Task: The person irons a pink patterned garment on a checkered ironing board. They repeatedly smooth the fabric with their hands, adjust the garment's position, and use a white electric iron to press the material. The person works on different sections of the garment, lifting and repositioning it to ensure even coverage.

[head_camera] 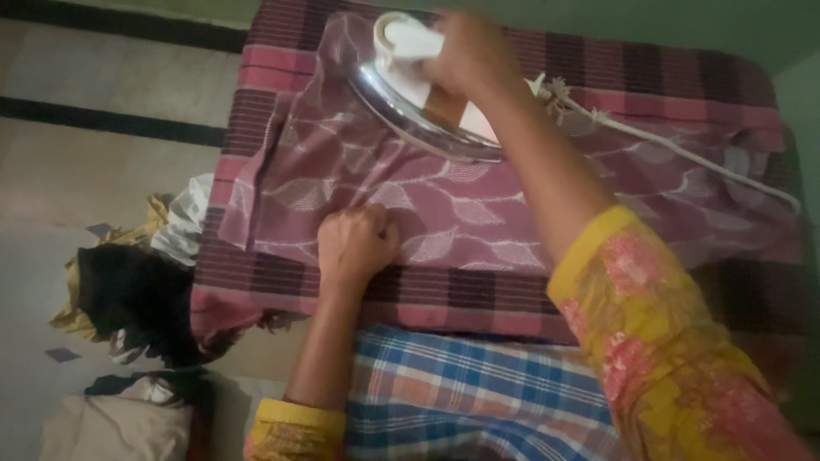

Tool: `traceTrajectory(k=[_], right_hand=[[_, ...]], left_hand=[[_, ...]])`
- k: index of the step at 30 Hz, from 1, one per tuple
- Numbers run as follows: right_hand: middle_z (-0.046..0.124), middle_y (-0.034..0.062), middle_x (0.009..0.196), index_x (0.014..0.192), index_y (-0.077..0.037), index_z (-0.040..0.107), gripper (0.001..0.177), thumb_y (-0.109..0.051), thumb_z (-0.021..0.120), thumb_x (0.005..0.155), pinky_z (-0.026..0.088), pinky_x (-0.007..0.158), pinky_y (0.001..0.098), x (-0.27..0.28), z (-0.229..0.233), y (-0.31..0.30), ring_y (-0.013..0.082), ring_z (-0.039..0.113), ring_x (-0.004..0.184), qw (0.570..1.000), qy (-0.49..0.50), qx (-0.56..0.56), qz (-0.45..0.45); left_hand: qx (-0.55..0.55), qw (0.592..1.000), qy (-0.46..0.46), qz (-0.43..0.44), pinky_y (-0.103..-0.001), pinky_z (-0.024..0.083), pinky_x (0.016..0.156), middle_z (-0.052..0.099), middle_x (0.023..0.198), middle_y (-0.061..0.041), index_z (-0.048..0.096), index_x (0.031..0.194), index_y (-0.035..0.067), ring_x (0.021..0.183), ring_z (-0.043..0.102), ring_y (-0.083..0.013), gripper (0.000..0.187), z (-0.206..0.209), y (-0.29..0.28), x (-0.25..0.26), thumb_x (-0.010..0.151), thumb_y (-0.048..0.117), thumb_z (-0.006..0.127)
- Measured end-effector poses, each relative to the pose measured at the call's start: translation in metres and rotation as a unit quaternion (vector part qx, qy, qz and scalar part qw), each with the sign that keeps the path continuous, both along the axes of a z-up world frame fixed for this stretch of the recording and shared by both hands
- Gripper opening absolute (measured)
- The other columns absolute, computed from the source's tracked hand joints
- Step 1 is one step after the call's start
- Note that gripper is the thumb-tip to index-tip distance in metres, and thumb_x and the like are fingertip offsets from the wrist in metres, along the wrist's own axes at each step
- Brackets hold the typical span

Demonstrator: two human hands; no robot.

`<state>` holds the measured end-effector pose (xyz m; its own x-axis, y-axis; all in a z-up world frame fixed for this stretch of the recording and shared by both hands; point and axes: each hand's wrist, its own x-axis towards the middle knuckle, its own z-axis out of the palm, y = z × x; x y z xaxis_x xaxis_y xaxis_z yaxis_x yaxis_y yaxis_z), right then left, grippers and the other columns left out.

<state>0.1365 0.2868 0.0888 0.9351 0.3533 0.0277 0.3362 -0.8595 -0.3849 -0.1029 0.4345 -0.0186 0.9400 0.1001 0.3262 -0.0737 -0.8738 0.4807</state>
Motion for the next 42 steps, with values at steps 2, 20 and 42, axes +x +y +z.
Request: traceTrajectory(k=[2,20,42], right_hand=[[0.076,0.0129,0.104,0.121,-0.016,0.072,0.051,-0.036,0.080,0.075,0.056,0.079,0.0437,0.010,-0.012,0.004,0.0289,0.075,0.091,0.996,-0.044,0.062,-0.040],[0.076,0.0179,0.088,0.115,-0.008,0.076,0.059,-0.047,0.085,0.072,0.056,0.072,0.0458,-0.052,0.000,-0.119,0.0312,0.072,0.073,0.983,0.100,-0.126,0.083],[0.079,0.0126,0.100,0.112,-0.015,0.080,0.047,-0.032,0.081,0.068,0.056,0.086,0.0457,-0.104,-0.012,-0.177,0.0291,0.073,0.091,0.977,-0.026,-0.147,0.155]], left_hand=[[0.022,1.000,0.003,0.010,-0.051,0.053,0.065,0.069,0.069,-0.016,0.066,0.068,0.010,0.066,0.068,-0.0378,0.020,-0.002,-0.001,0.001,0.079,0.025,0.072],[-0.250,0.967,-0.041,0.023,-0.043,0.039,0.052,0.045,0.058,-0.018,0.055,0.070,0.000,0.051,0.044,-0.0333,0.028,0.000,0.017,-0.009,0.088,0.016,0.071],[-0.132,0.983,-0.098,0.080,-0.067,0.008,0.132,0.016,0.178,-0.015,0.029,0.167,0.016,0.167,0.018,-0.0386,0.072,-0.014,0.014,-0.001,0.107,0.052,0.042]])
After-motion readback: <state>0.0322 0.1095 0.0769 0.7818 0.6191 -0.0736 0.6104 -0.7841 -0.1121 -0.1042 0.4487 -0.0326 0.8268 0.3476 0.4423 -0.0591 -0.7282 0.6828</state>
